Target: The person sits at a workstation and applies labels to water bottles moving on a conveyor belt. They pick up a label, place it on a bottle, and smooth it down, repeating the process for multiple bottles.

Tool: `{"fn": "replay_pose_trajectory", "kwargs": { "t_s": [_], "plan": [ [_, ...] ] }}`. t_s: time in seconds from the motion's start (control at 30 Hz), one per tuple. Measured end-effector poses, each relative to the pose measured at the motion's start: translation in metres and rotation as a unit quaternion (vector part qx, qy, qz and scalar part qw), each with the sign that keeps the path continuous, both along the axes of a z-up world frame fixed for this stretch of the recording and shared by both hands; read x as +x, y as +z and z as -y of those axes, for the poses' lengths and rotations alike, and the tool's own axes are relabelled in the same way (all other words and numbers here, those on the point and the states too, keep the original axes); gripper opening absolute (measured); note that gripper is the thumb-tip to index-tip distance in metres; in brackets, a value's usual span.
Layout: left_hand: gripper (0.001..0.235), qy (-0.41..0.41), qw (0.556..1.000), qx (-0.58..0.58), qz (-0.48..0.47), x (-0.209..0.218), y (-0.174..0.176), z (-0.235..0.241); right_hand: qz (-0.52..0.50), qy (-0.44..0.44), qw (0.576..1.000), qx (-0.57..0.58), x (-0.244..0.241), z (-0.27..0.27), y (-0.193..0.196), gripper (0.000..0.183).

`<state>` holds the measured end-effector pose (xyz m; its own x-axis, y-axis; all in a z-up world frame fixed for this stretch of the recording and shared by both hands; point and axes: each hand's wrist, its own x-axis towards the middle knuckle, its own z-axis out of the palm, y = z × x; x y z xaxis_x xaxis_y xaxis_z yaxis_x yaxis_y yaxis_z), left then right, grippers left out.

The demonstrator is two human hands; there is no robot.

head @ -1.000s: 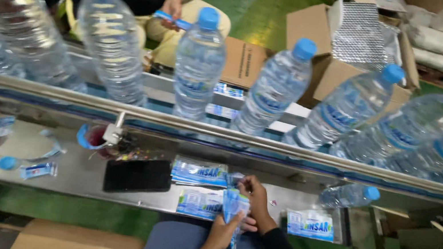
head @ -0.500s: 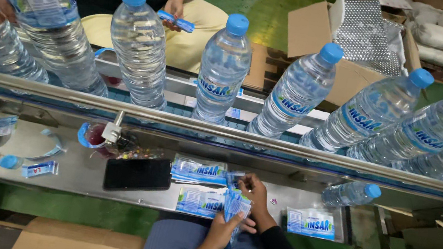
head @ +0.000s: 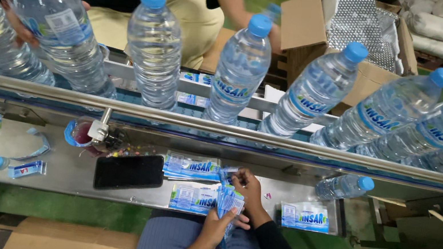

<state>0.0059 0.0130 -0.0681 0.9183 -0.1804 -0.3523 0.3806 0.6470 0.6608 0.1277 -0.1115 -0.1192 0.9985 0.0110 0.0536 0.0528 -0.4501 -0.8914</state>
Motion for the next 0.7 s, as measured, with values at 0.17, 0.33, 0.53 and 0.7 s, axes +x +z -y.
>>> {"fn": "replay_pose_trajectory", "kwargs": {
  "t_s": [0.17, 0.33, 0.53, 0.7],
  "plan": [
    [0.035, -0.004, 1.000, -0.001, 0.010, 0.000, 0.003, -0.001, -0.004, 0.006, 0.998, 0.061, 0.000, 0.001, -0.004, 0.006],
    [0.032, -0.013, 1.000, 0.002, 0.018, 0.000, -0.003, -0.001, 0.001, 0.021, 0.999, 0.046, -0.005, -0.003, 0.018, 0.004],
    [0.033, -0.012, 1.000, 0.006, 0.012, 0.000, 0.007, -0.003, 0.019, 0.024, 0.999, 0.030, -0.004, -0.001, 0.012, 0.005],
    [0.033, -0.011, 1.000, -0.006, 0.013, 0.000, 0.006, -0.003, 0.021, 0.023, 0.999, 0.026, -0.003, 0.000, 0.009, 0.007]
  ]
}}
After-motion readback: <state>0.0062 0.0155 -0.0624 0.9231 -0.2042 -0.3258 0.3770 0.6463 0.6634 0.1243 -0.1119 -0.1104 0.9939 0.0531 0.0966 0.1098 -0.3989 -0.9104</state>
